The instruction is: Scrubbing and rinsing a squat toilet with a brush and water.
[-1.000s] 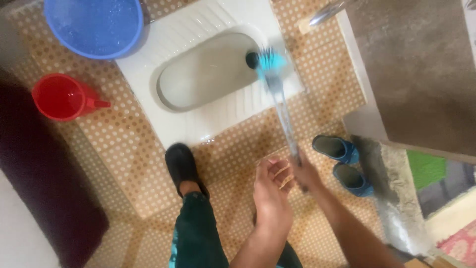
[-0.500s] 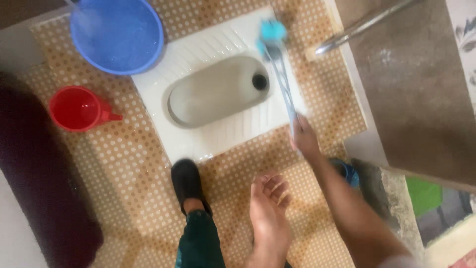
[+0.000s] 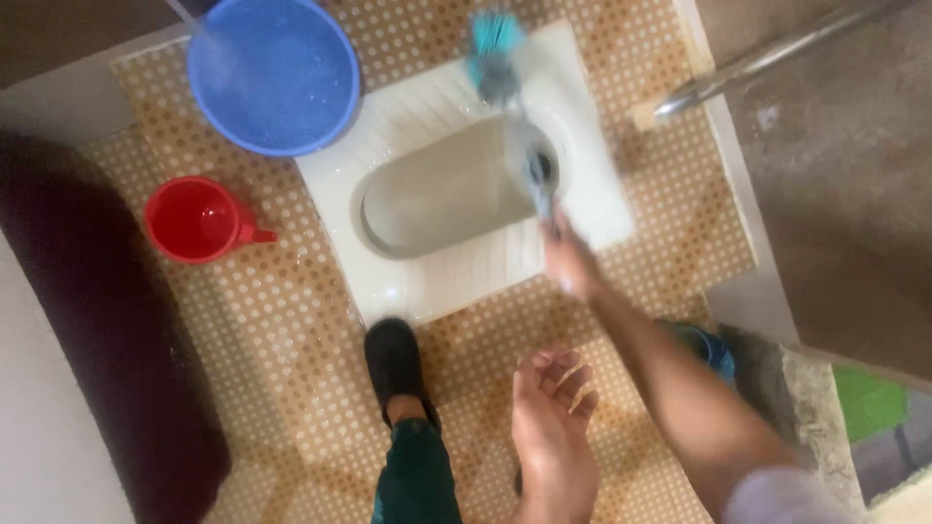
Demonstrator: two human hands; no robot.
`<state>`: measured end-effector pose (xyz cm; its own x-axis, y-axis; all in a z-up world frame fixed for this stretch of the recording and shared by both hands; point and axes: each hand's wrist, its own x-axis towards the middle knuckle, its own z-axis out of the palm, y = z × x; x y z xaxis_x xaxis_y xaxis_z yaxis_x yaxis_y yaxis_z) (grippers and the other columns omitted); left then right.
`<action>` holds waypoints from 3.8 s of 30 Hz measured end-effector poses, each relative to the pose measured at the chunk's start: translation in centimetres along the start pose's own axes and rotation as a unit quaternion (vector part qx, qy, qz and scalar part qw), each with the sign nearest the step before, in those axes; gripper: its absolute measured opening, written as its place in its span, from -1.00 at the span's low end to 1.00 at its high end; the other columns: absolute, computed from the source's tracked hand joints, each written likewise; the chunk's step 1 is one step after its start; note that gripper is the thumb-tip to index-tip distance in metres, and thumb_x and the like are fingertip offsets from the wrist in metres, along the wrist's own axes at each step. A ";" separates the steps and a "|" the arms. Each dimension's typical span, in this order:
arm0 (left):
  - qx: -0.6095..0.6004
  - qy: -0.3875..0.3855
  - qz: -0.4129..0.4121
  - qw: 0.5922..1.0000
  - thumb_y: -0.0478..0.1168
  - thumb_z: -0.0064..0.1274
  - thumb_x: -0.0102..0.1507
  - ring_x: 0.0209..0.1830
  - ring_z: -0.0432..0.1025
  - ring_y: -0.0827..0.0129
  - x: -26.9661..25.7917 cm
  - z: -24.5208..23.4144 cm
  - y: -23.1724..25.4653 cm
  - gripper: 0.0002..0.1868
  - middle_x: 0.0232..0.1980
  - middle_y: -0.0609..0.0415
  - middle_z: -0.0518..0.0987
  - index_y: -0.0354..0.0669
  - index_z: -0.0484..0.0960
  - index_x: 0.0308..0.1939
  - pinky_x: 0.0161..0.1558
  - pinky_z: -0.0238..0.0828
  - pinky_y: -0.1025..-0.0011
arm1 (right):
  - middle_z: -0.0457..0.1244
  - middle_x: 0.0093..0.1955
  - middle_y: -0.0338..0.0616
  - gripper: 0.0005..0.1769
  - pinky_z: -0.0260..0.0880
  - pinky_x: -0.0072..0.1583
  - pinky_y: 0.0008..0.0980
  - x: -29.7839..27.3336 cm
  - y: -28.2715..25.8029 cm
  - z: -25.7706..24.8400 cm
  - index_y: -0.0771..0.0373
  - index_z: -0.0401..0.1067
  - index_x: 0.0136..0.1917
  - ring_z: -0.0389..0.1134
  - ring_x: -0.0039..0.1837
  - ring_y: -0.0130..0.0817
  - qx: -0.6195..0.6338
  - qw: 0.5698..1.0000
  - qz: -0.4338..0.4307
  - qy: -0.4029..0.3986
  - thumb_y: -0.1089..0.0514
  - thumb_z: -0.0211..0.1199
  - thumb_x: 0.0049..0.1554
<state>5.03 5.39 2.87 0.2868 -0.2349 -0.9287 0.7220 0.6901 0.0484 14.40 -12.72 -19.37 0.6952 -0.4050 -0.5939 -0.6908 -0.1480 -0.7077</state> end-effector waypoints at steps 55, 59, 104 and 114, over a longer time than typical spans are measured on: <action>-0.032 0.004 0.040 0.999 0.11 -0.34 0.41 -0.03 0.42 0.28 0.2 0.8 1.5 -0.61 -0.11 0.12 0.56 -0.02 0.51 -0.10 0.04 0.23 0.22 | 0.22 -0.35 -0.11 -0.49 0.32 -0.32 -0.27 -6.0 -14.5 -9.2 -0.17 0.20 0.54 0.25 -0.38 -0.33 -0.455 0.843 0.176 -0.228 -0.06 -0.05 0.34; -0.035 -0.007 0.040 0.999 0.12 -0.34 0.40 -0.02 0.43 0.31 -0.5 0.3 2.3 -0.59 -0.10 0.13 0.58 -0.02 0.53 -0.10 0.04 0.24 0.24 | 0.20 -0.39 -0.13 -0.55 0.33 -0.33 -0.30 -6.8 -14.6 -7.2 -0.01 0.27 0.45 0.26 -0.40 -0.34 -0.503 0.810 0.098 -0.284 -0.08 -0.12 0.37; -0.062 0.088 0.106 0.988 0.09 -0.36 0.43 -0.12 0.40 0.29 0.4 -2.2 6.9 -0.60 -0.14 0.07 0.55 -0.07 0.50 -0.13 -0.08 0.26 0.27 | 0.23 -0.39 -0.09 -0.71 0.34 -0.40 -0.41 0.4 -7.1 11.5 0.27 0.27 -0.16 0.31 -0.40 -0.32 0.439 0.797 0.299 -0.287 0.03 0.13 0.26; -0.053 0.073 0.084 0.992 0.06 -0.37 0.43 -0.09 0.42 0.30 0.3 -1.2 7.0 -0.63 -0.12 0.11 0.54 -0.05 0.49 -0.09 -0.02 0.25 0.25 | 0.21 -0.34 -0.12 -0.67 0.44 -0.33 -0.40 6.0 -5.2 11.2 0.22 0.24 -0.08 0.31 -0.38 -0.28 0.588 0.756 0.286 -0.046 -0.09 0.09 0.26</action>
<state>9.39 10.95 2.47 0.2967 -0.0140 -0.9549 0.6000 0.7806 0.1750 24.39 -4.24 -23.55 0.3986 -0.0277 -0.9167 -0.2670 0.9527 -0.1449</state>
